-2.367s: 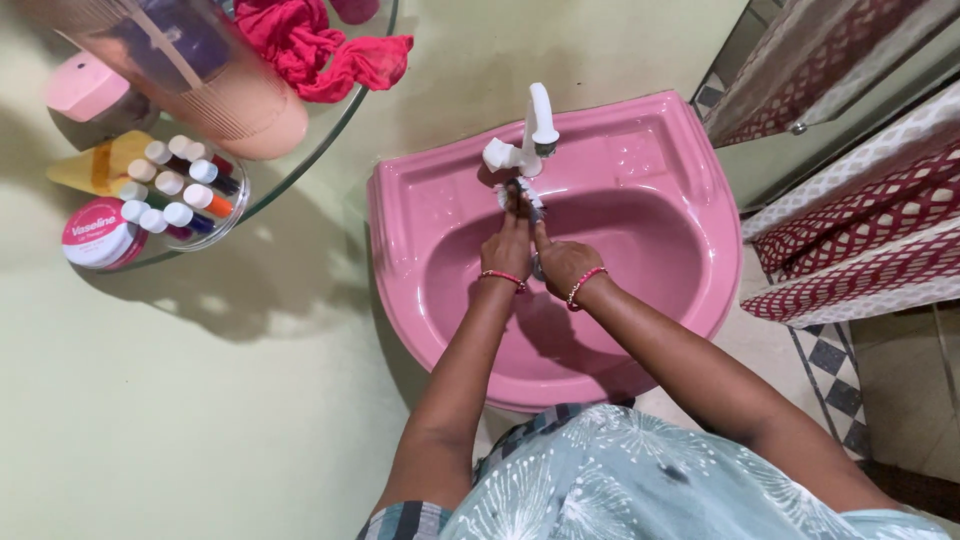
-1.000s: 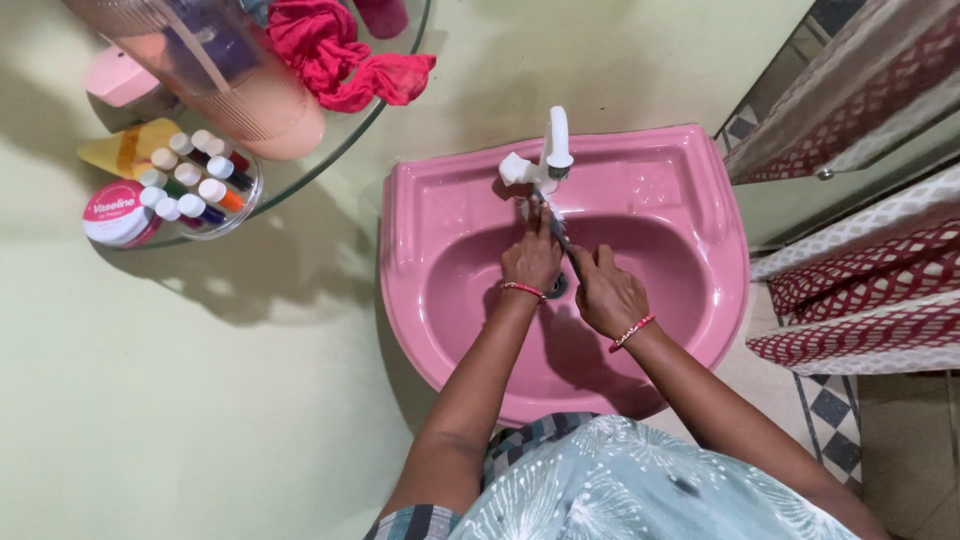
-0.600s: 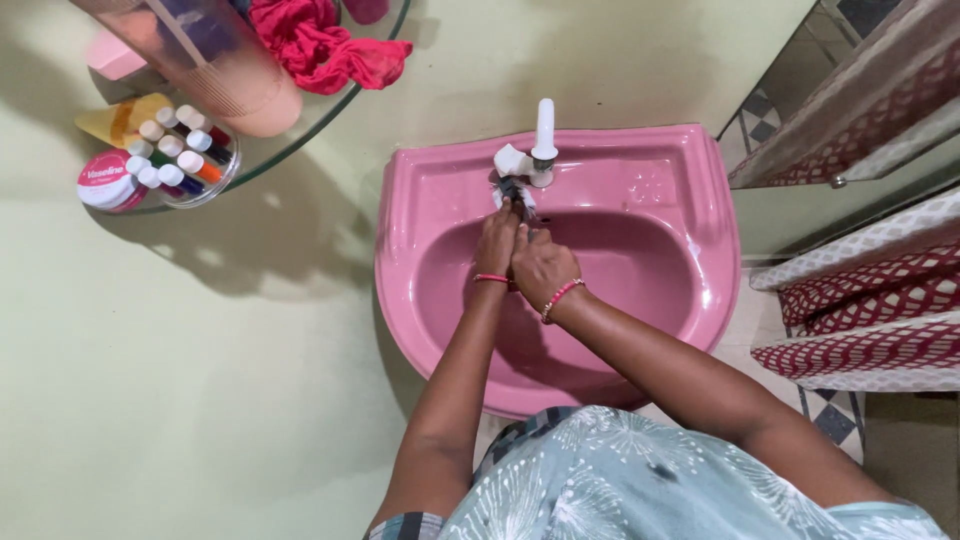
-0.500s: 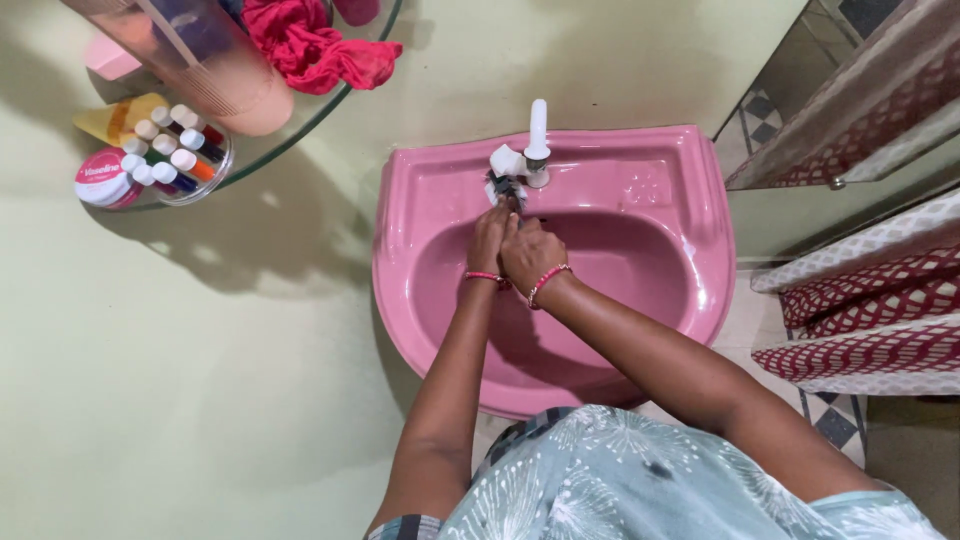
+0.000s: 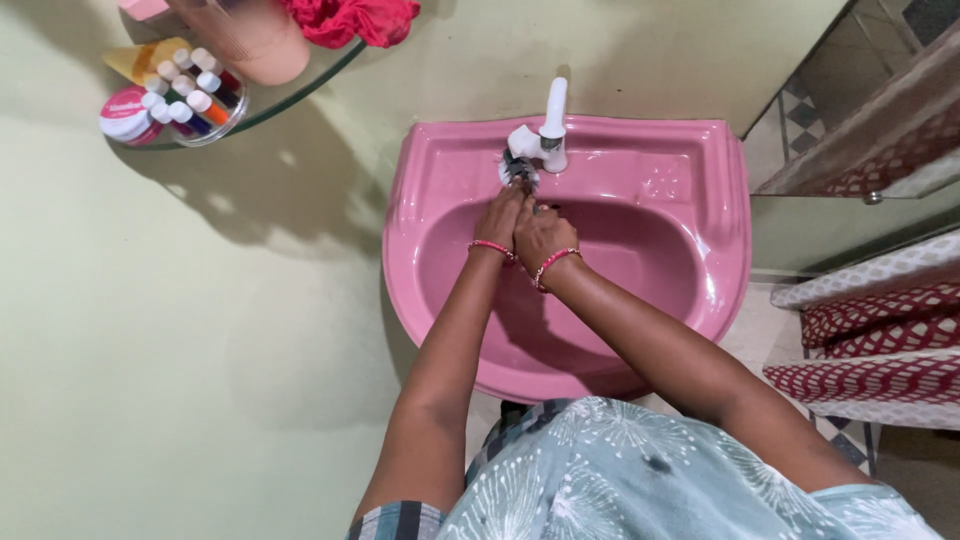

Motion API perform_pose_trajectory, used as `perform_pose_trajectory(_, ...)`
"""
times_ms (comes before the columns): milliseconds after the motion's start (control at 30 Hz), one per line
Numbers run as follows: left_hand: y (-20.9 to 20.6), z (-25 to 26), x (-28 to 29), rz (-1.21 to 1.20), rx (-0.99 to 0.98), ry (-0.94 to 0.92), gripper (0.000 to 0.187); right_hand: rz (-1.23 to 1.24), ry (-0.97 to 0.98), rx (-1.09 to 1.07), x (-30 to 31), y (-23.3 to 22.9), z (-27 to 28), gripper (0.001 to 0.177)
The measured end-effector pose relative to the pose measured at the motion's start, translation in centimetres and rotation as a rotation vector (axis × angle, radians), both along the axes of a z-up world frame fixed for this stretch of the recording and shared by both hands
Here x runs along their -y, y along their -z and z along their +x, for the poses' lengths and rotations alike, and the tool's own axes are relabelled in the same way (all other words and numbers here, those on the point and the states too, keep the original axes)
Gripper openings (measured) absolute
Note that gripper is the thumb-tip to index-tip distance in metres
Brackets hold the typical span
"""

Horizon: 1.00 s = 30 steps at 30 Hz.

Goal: The person scrubs a pink bathroom sink with a small brush, focusing on the basin, rim, and faucet area. The person repeatedly rinses the brush under running water and continues scrubbing different sections of the sink throughout the clip.

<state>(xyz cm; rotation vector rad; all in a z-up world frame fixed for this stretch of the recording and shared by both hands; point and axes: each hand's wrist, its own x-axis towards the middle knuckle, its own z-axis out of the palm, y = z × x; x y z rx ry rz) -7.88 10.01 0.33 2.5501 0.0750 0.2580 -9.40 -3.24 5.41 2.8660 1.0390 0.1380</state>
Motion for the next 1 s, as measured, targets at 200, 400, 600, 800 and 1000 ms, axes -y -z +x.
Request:
perform_pose_trajectory(200,4.4,4.1,-3.6,0.095,0.106,0.097,0.052,-0.05,0.074,-0.09,-3.0,-0.6,0.6,0.089)
perform_pose_trajectory(400,5.2,3.2,-3.9,0.101,0.028,0.11,0.05,-0.012,0.213,-0.228,-3.9,-3.8,-1.2,0.093)
perform_pose_trajectory(600,2.5,1.4,-3.3,0.065,-0.005,0.227,0.051,-0.164,0.151,-0.08,-4.2,-1.0,-1.8,0.077)
perform_pose_trajectory(800,0.1,2.5,-3.6,0.079,-0.211,0.222,0.053,-0.094,0.266,-0.071,-4.6,-1.4,-1.2,0.062)
perform_pose_trajectory(1000,0.9,3.9,-4.5,0.103,-0.132,0.252,0.053,-0.121,0.294,-0.079,-6.2,-2.5,-1.0,0.072)
